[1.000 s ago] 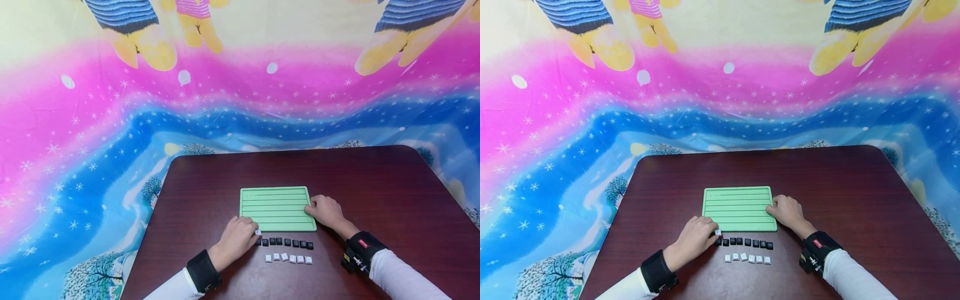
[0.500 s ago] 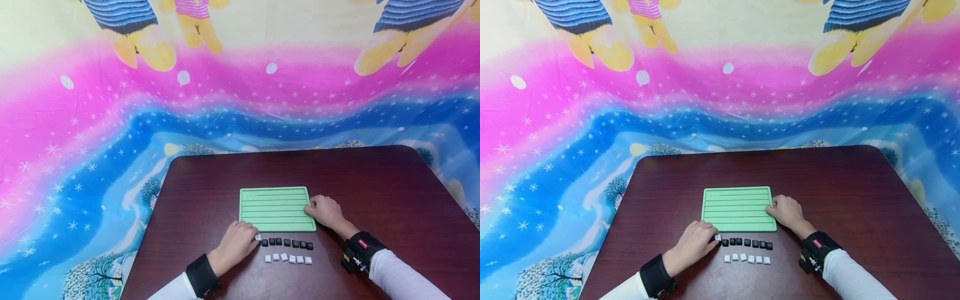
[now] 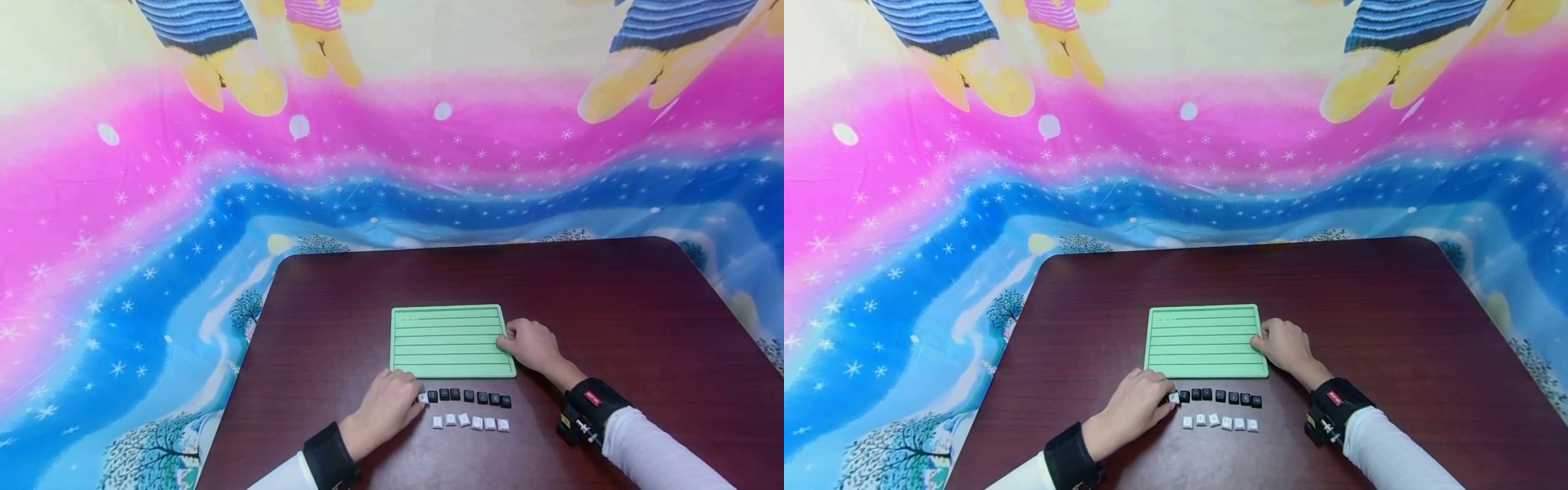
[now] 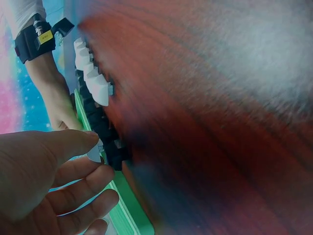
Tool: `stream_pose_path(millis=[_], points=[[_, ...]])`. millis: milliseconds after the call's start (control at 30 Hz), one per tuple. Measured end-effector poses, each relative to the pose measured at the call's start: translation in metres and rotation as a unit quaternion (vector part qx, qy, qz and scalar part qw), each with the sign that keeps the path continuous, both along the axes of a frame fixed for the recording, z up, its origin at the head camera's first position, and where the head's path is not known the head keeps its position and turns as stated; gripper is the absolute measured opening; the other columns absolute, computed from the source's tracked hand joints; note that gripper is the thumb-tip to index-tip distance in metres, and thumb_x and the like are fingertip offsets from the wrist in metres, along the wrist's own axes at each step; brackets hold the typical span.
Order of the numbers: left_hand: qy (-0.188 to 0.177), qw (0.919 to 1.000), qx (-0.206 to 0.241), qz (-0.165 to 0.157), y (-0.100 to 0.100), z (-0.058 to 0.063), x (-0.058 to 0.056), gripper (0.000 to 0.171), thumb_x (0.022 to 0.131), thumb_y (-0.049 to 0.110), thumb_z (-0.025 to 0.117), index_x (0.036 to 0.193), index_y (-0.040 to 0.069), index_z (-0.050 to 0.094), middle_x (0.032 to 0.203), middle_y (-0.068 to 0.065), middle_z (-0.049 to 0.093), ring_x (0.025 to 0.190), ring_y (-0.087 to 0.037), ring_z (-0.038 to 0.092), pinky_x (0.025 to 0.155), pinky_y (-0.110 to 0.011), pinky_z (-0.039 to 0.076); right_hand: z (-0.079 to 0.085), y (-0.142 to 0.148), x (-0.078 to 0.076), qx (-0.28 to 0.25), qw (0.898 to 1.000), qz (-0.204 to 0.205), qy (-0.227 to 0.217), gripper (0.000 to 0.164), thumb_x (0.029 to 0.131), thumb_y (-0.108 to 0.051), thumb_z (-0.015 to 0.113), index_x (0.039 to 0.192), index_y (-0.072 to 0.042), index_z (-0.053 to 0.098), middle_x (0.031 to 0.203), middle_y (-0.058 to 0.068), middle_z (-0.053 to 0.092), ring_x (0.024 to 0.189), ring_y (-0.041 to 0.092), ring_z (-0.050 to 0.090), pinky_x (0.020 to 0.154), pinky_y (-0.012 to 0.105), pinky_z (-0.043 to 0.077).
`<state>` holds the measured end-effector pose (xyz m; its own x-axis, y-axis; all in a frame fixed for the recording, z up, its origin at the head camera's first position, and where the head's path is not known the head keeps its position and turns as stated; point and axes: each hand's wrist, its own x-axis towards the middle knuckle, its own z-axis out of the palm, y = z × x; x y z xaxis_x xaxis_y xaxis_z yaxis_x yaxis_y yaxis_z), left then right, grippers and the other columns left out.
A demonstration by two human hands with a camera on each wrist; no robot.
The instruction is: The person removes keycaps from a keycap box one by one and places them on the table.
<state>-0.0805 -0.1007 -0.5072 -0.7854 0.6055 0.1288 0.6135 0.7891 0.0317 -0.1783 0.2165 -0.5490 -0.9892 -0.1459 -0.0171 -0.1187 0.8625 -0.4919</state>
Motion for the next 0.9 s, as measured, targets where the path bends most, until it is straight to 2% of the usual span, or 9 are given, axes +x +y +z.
stream_pose_path(millis=[433, 900], points=[[0.016, 0.9998, 0.0, -0.011, -0.001, -0.002, 0.005, 0.014, 0.085, 0.035, 0.078, 0.091, 0.023, 0.074, 0.08, 0.011, 0.068, 0.071, -0.006, 0.059, 0.063, -0.02, 0.037, -0.001, 0.0, 0.0, -0.001, 1.0, 0.003, -0.001, 0.043, 0.088, -0.022, 0.063, 0.058, -0.02, 0.032, 0.055, -0.008, 0.022, 0.05, 0.012, 0.018, 0.05, 0.025, 0.013], [0.002, 0.9998, 0.003, -0.018, -0.002, 0.0, 0.014, 0.016, 0.084, 0.034, 0.08, 0.092, 0.022, 0.074, 0.082, 0.01, 0.071, 0.078, -0.007, 0.064, 0.071, -0.023, 0.045, 0.0, 0.0, 0.0, 0.001, 1.0, 0.003, -0.003, 0.043, 0.087, -0.022, 0.063, 0.058, -0.019, 0.032, 0.055, -0.007, 0.023, 0.05, 0.012, 0.019, 0.05, 0.026, 0.014]])
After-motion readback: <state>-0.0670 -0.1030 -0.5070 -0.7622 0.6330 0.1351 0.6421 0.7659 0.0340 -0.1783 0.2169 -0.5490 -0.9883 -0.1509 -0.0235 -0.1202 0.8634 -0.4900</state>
